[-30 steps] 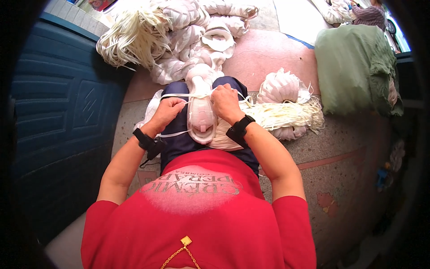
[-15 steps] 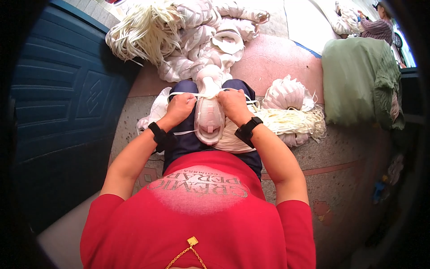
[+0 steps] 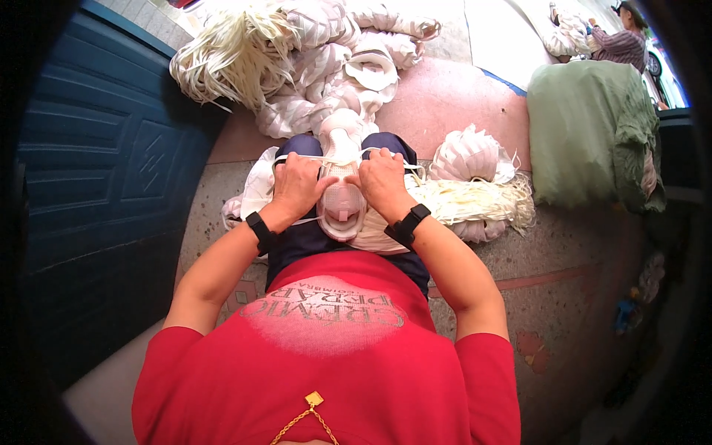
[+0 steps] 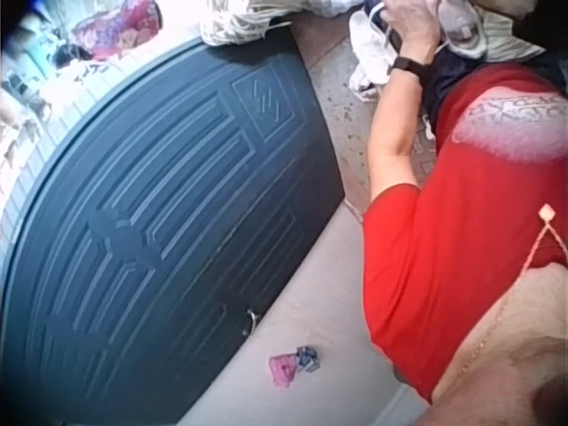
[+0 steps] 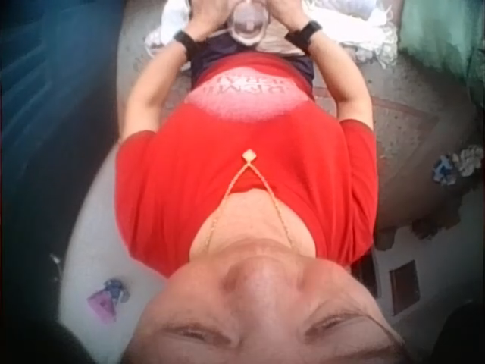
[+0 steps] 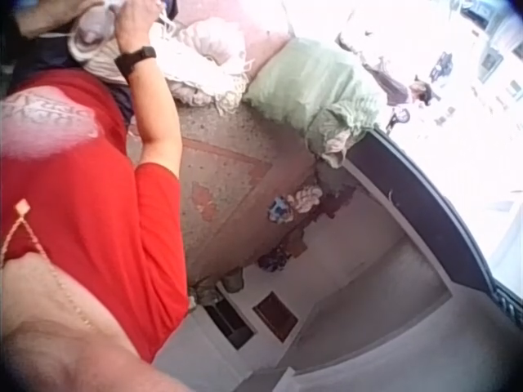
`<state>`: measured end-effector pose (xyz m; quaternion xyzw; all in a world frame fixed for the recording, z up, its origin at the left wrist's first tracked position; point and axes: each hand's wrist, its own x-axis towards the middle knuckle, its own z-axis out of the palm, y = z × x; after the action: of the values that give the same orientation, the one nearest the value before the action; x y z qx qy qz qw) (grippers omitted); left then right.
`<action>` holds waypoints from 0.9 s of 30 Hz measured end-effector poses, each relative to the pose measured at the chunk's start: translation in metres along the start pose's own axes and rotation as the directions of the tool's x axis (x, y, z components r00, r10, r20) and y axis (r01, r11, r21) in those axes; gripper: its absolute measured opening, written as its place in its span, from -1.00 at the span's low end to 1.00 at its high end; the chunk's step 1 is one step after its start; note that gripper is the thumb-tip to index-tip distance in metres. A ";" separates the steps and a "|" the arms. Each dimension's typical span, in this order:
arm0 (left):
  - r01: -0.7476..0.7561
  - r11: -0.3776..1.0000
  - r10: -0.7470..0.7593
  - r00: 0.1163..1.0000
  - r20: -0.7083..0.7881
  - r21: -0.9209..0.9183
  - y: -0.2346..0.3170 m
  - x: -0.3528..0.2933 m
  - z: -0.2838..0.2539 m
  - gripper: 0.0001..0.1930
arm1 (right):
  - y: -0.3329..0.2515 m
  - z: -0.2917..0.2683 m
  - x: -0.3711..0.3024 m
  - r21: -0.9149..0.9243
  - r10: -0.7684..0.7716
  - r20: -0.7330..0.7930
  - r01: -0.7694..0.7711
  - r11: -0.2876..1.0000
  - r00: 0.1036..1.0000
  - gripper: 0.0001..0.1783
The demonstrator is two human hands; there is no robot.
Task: Threading and lacing white shoe components by hand in a workshop.
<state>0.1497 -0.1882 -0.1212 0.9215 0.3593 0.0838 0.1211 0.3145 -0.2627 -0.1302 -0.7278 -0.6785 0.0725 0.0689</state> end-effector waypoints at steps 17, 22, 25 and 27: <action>-0.158 0.972 0.134 0.981 -0.142 -0.173 0.015 0.022 0.007 -0.86 | 0.026 0.034 0.001 0.516 -0.008 0.067 -0.028 0.856 0.998 -0.77; -0.256 0.963 0.256 0.967 -0.017 -0.079 0.010 0.036 0.027 -0.87 | 0.021 0.026 -0.003 0.576 0.028 -0.015 -0.014 0.817 0.999 -0.83; -0.265 0.956 0.255 0.963 -0.092 -0.124 0.003 0.041 0.024 -0.92 | 0.015 0.027 -0.006 0.546 0.029 -0.162 0.066 0.835 0.986 -0.87; -0.250 0.954 0.231 0.964 -0.129 -0.167 0.000 0.046 0.019 -0.96 | 0.009 0.014 -0.002 0.137 -0.210 -0.081 0.220 0.966 0.974 -0.88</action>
<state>0.1874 -0.1599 -0.1363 0.9376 0.2412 0.1800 0.1740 0.3200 -0.2654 -0.1454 -0.6449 -0.7437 0.0900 0.1513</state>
